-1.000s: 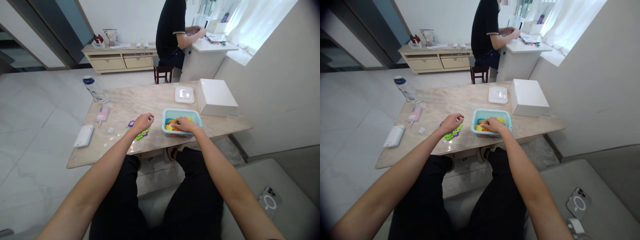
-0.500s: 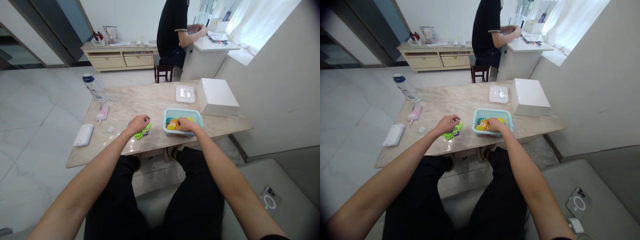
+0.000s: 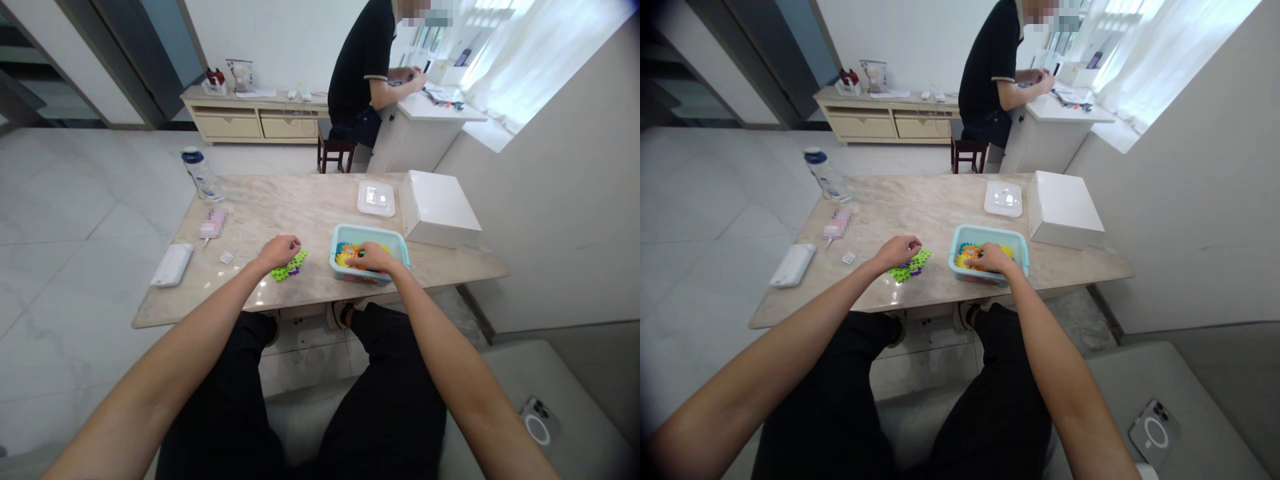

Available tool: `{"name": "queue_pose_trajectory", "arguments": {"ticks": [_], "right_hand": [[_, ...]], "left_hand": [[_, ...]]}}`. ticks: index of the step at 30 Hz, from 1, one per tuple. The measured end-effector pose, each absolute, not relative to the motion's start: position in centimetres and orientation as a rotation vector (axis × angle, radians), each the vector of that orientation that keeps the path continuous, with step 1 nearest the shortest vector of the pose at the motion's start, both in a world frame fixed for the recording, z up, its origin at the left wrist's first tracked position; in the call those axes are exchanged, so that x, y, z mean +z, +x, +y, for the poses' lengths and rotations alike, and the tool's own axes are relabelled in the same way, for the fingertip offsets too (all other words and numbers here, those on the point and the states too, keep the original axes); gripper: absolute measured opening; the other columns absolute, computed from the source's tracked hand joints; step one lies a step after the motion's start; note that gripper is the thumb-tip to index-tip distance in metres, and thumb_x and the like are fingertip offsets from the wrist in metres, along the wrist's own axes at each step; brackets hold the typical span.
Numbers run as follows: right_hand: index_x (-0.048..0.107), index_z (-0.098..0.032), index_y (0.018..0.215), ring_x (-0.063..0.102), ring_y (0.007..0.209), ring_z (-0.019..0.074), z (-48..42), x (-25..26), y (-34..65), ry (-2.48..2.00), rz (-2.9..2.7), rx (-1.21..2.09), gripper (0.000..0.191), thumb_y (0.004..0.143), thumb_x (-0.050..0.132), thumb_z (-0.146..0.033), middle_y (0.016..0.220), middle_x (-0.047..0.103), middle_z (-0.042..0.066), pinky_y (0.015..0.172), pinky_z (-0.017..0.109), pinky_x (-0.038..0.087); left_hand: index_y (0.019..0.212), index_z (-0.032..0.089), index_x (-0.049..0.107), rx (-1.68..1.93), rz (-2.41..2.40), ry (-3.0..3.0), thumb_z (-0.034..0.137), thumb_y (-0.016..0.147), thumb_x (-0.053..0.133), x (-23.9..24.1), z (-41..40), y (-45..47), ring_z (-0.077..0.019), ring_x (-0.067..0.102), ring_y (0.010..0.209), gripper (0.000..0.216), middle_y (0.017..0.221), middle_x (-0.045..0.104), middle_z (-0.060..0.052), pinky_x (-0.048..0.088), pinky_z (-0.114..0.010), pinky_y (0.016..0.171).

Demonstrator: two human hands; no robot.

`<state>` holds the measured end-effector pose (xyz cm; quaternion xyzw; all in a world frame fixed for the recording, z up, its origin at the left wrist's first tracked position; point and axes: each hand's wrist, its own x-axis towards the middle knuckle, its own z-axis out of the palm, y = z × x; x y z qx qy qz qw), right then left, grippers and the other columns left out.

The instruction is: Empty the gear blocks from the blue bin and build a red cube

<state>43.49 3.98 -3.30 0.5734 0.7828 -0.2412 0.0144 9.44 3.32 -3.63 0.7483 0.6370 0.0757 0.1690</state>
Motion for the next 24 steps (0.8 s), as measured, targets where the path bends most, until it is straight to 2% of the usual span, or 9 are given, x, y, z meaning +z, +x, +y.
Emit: {"name": "queue_pose_trajectory", "arguments": {"ticks": [4,9,14,19,24], "right_hand": [[0.083,-0.018,0.116,0.074,0.116,0.0311,3.6,-2.8,42.6,1.804,2.507,-0.655,0.045,0.092,0.084,-0.057,0.125,0.082,0.013,0.093,0.031,0.052],[0.082,-0.017,0.109,0.077,0.096,0.0274,2.9,-2.2,41.9,1.776,2.479,-0.725,0.034,0.097,0.080,-0.049,0.111,0.085,0.012,0.079,0.031,0.049],[0.079,-0.015,0.119,0.076,0.106,0.0281,2.9,-2.9,42.0,1.797,2.483,-0.720,0.041,0.097,0.081,-0.050,0.123,0.083,0.015,0.081,0.029,0.047],[0.078,-0.014,0.112,0.073,0.091,0.0244,3.1,-3.3,42.0,1.830,2.505,-0.705,0.038,0.095,0.083,-0.048,0.110,0.082,0.012,0.072,0.028,0.042],[0.078,-0.016,0.109,0.071,0.088,0.0235,2.9,-3.1,41.6,1.856,2.496,-0.782,0.036,0.093,0.084,-0.048,0.106,0.081,0.011,0.071,0.029,0.043]], "left_hand": [[0.118,0.025,0.084,0.193,1.802,2.128,0.038,0.102,0.060,-3.9,3.2,9.5,-0.0300,0.078,0.109,0.032,0.116,0.085,-0.009,0.058,-0.035,0.093],[0.116,0.024,0.085,0.147,1.802,2.134,0.036,0.102,0.061,-4.0,2.8,9.6,-0.0311,0.078,0.112,0.030,0.115,0.086,-0.009,0.058,-0.035,0.093],[0.119,0.023,0.085,0.107,1.809,2.147,0.036,0.104,0.059,-4.0,2.7,9.4,-0.0298,0.079,0.113,0.033,0.118,0.086,-0.010,0.056,-0.033,0.091],[0.119,0.023,0.086,0.089,1.813,2.153,0.035,0.104,0.058,-4.2,2.8,9.3,-0.0298,0.079,0.112,0.034,0.118,0.086,-0.010,0.054,-0.032,0.086],[0.112,0.022,0.087,0.071,1.797,2.177,0.029,0.101,0.059,-4.6,2.6,9.6,-0.0289,0.079,0.107,0.031,0.116,0.086,-0.012,0.054,-0.031,0.085]]}}
